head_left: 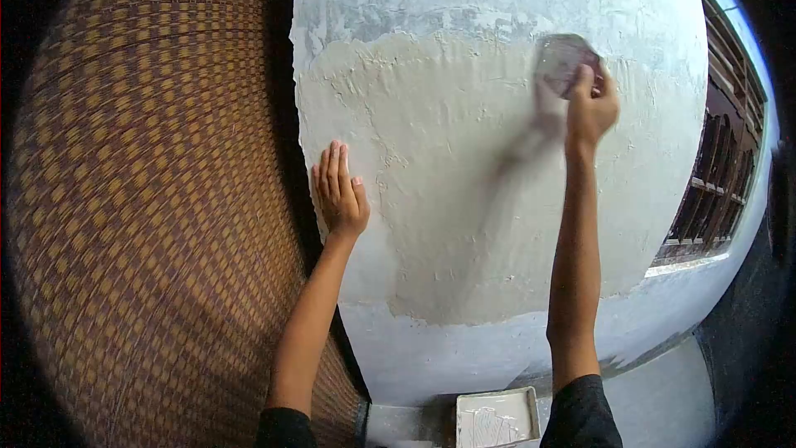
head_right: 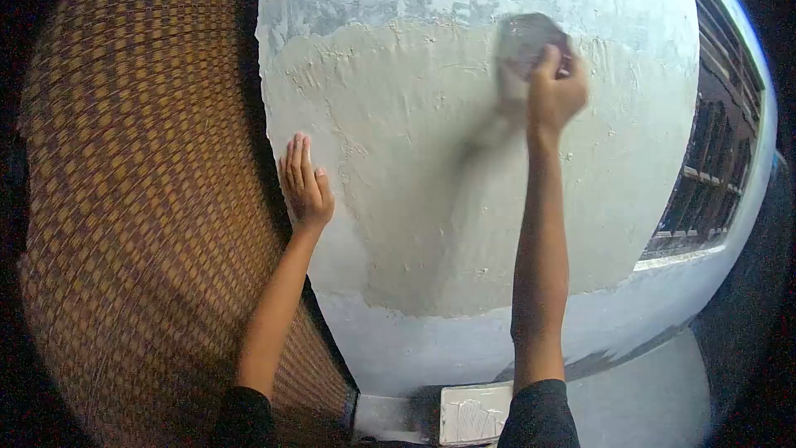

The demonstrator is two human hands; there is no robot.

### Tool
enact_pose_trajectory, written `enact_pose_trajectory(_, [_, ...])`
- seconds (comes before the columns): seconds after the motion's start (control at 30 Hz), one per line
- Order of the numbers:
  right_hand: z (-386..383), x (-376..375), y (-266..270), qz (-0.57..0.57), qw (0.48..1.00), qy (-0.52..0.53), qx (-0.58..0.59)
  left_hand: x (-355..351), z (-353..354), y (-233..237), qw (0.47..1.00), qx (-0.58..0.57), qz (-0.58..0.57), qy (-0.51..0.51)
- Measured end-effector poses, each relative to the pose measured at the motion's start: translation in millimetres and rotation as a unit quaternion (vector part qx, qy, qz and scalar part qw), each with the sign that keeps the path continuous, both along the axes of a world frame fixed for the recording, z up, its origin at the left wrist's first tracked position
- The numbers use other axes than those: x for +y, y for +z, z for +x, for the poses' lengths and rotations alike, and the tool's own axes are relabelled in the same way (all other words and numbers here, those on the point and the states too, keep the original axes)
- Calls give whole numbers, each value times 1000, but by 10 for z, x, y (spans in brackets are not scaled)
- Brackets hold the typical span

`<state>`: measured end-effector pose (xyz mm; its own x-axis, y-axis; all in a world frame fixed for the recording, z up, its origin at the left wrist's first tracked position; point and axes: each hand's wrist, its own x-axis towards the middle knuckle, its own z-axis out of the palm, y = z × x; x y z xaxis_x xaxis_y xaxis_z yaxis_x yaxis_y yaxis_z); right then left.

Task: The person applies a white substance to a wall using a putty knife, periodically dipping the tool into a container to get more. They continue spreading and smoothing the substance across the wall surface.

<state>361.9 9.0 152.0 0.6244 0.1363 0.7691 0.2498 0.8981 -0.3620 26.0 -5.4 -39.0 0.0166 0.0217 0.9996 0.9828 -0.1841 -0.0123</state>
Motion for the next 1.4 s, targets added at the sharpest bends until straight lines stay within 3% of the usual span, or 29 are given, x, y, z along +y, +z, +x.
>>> enact_pose_trajectory(0.1, [175, 38, -83, 59, 997, 30, 30, 34, 56, -97, 1000, -27, -3, -8])
enact_pose_trajectory(0.23, [-582, -164, -467, 45, 970, 20, -238, 30, 164, -160, 998, -54, -11, -33])
enact_pose_trajectory(0.3, [-915, -126, -653, 89, 942, 5, -324, -24, 223, -168, 997, -64, -15, -43])
enact_pose_trajectory(0.4, [-743, 150, -542, 119, 962, -21, -246, -129, 270, -132, 996, -63, -32, -47])
enact_pose_trajectory(0.47, [-300, 39, -398, 9, 990, 49, -132, -215, 294, -127, 995, -62, -67, -40])
enact_pose_trajectory(0.5, [-33, 134, -358, 18, 995, -12, -97, -236, 306, -131, 995, -62, -66, -39])
enact_pose_trajectory(0.57, [379, 274, -337, -15, 1000, -17, 2, -251, 313, -155, 993, -70, -84, -40])
enact_pose_trajectory(0.63, [431, 74, -333, -2, 996, 81, 30, -253, 361, -168, 993, -78, -73, -42])
enact_pose_trajectory(0.73, [129, 35, -372, 55, 990, 94, -89, -197, 402, -165, 993, -90, -53, -48])
enact_pose_trajectory(0.83, [-93, -27, -404, 34, 975, 56, -212, -198, 410, -168, 993, -93, -47, -54])
enact_pose_trajectory(0.9, [64, 64, -335, 24, 981, 35, -190, -238, 397, -175, 993, -90, -48, -57])
enact_pose_trajectory(0.97, [278, 199, -268, 4, 999, 4, -50, -277, 371, -181, 991, -91, -83, -46])
enact_pose_trajectory(1.0, [336, 14, -250, -40, 997, 53, -30, -282, 355, -182, 991, -94, -80, -47])
enact_pose_trajectory(1.1, [270, -20, -267, -1, 993, 85, -83, -271, 349, -191, 992, -83, -77, -57])
enact_pose_trajectory(1.13, [163, -9, -259, 67, 990, 37, -120, -261, 362, -190, 993, -85, -68, -55])
enact_pose_trajectory(1.23, [99, -4, -313, -11, 983, 27, -181, -246, 379, -203, 993, -89, -61, -57])
enact_pose_trajectory(1.4, [330, 8, -260, -35, 996, 49, -61, -286, 352, -219, 991, -93, -75, -64])
